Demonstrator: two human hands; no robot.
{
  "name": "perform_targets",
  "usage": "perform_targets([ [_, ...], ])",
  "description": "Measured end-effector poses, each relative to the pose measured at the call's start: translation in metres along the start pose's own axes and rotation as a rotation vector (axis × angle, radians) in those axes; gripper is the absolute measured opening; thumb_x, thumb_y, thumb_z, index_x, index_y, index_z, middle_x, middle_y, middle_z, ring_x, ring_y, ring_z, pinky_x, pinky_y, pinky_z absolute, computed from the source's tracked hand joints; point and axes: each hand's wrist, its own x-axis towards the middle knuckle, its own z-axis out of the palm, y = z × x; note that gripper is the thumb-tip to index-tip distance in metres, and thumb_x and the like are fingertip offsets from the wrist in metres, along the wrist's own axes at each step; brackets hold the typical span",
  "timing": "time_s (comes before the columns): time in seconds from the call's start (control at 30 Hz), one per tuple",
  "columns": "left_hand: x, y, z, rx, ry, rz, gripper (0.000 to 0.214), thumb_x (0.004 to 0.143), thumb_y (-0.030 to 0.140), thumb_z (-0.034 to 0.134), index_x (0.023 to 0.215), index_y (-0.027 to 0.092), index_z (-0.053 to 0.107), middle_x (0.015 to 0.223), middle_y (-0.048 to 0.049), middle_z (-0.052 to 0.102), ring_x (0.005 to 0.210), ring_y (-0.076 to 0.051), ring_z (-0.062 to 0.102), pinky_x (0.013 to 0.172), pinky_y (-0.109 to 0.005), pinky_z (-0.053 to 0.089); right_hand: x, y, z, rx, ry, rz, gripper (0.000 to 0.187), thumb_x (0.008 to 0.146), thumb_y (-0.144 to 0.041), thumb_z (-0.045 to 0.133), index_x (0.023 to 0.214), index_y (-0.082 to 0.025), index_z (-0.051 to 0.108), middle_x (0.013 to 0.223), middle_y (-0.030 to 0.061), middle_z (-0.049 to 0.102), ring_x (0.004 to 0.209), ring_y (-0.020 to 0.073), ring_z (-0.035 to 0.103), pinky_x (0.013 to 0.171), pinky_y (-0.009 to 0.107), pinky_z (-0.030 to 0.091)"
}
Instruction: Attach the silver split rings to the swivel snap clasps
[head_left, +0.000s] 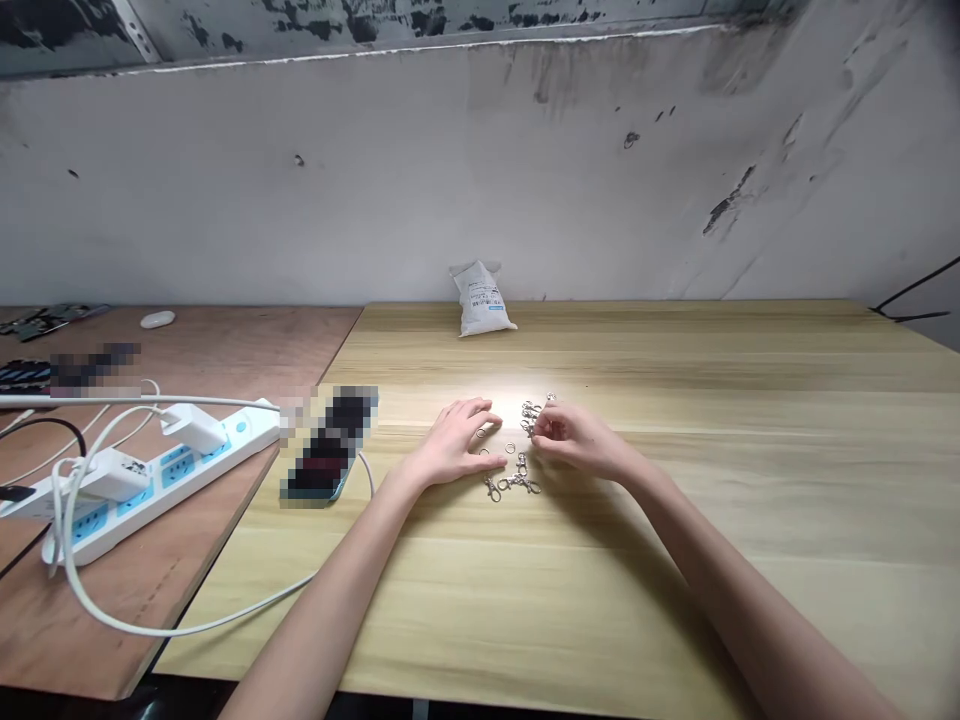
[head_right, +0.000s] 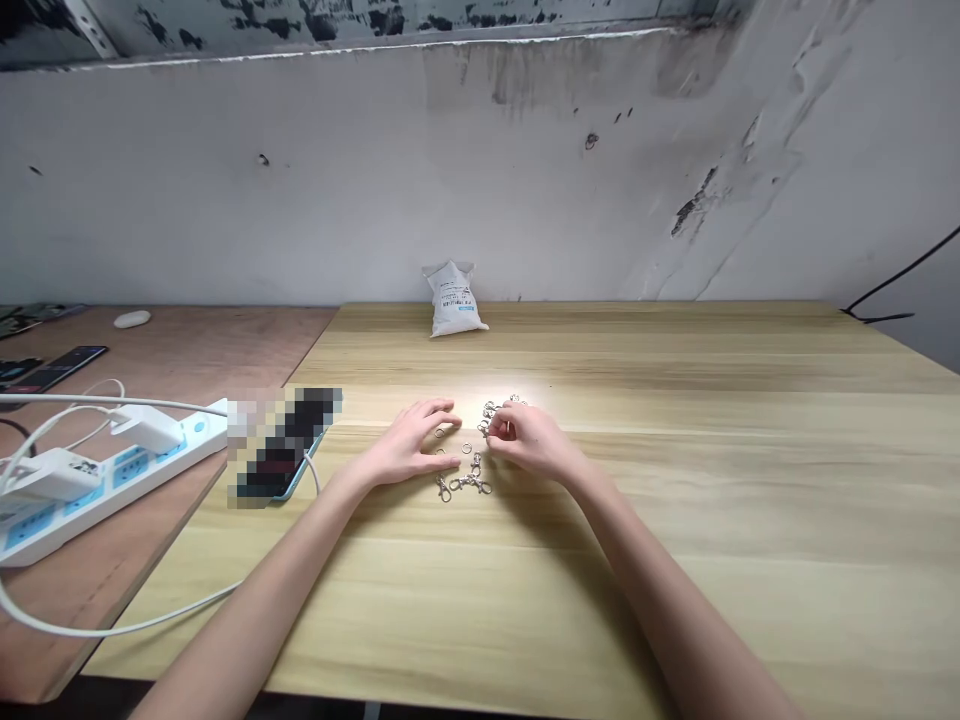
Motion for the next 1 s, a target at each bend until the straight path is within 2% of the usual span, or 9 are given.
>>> perform_targets([
  [0.1, 0.003, 0.006, 0.003, -0.076, 0.142, 0.031, 0.030, 0.086, 0.041, 0.065, 0.113, 0.027, 0.064, 0.129, -0.0070, 0.058, 0.126, -0.025, 0.050, 0.108, -0.044, 0.038, -0.003, 0.003, 0.004, 0.279, 0.053, -0.036, 0.022, 0.088, -0.036, 0.056, 0.077, -0.019, 0.062, 0.073, 0.0009, 0.058, 0.066, 0.0144, 0.052, 0.061, 0.027, 0.042],
  [0.2, 0.005, 0.016, 0.006, -0.105, 0.276, 0.030, 0.018, 0.089, 0.034, 0.063, 0.105, 0.026, 0.067, 0.118, -0.0043, 0.064, 0.117, -0.023, 0.056, 0.104, -0.043, 0.038, -0.007, 0.005, 0.010, 0.348, 0.104, -0.071, 0.024, 0.090, -0.039, 0.055, 0.080, -0.019, 0.063, 0.077, 0.0020, 0.059, 0.069, 0.0150, 0.053, 0.062, 0.028, 0.042],
  [0.4, 0.006, 0.030, 0.011, -0.176, 0.287, 0.055, 0.010, 0.090, 0.028, 0.061, 0.094, 0.025, 0.069, 0.106, -0.0012, 0.070, 0.105, -0.020, 0.062, 0.101, -0.041, 0.039, -0.011, -0.002, 0.016, 0.301, 0.158, -0.156, 0.021, 0.094, -0.033, 0.052, 0.083, -0.020, 0.064, 0.080, 0.0036, 0.060, 0.071, 0.0154, 0.054, 0.061, 0.028, 0.043],
  [0.6, 0.007, 0.031, 0.009, -0.262, 0.289, -0.010, 0.009, 0.088, 0.029, 0.062, 0.086, 0.024, 0.069, 0.101, -0.0026, 0.071, 0.101, -0.021, 0.063, 0.099, -0.043, 0.042, -0.011, -0.007, 0.021, 0.363, 0.217, -0.168, 0.019, 0.095, -0.032, 0.051, 0.085, -0.020, 0.061, 0.079, 0.0033, 0.059, 0.072, 0.0161, 0.055, 0.066, 0.029, 0.046],
  [0.73, 0.007, 0.030, 0.009, -0.281, 0.297, -0.014, 0.008, 0.087, 0.029, 0.065, 0.084, 0.024, 0.069, 0.099, -0.0008, 0.071, 0.100, -0.019, 0.063, 0.100, -0.041, 0.041, -0.010, -0.006, 0.026, 0.286, 0.231, -0.221, 0.019, 0.096, -0.032, 0.052, 0.089, -0.020, 0.065, 0.081, 0.0042, 0.060, 0.074, 0.0166, 0.055, 0.069, 0.030, 0.045],
  [0.9, 0.007, 0.023, 0.007, -0.182, 0.284, -0.010, 0.008, 0.088, 0.028, 0.063, 0.084, 0.023, 0.067, 0.100, -0.0014, 0.069, 0.101, -0.020, 0.061, 0.096, -0.040, 0.042, -0.010, 0.001, 0.022, 0.147, 0.269, -0.253, 0.020, 0.096, -0.030, 0.050, 0.089, -0.020, 0.065, 0.080, 0.0048, 0.061, 0.074, 0.0168, 0.055, 0.069, 0.030, 0.043],
  [1.0, 0.006, 0.012, 0.005, -0.042, 0.284, -0.011, 0.009, 0.090, 0.026, 0.059, 0.087, 0.023, 0.067, 0.103, -0.0024, 0.067, 0.102, -0.021, 0.059, 0.095, -0.041, 0.041, -0.012, 0.006, 0.014, -0.001, 0.209, -0.253, 0.019, 0.094, -0.028, 0.051, 0.086, -0.020, 0.066, 0.072, 0.0025, 0.059, 0.069, 0.0154, 0.053, 0.068, 0.030, 0.040],
])
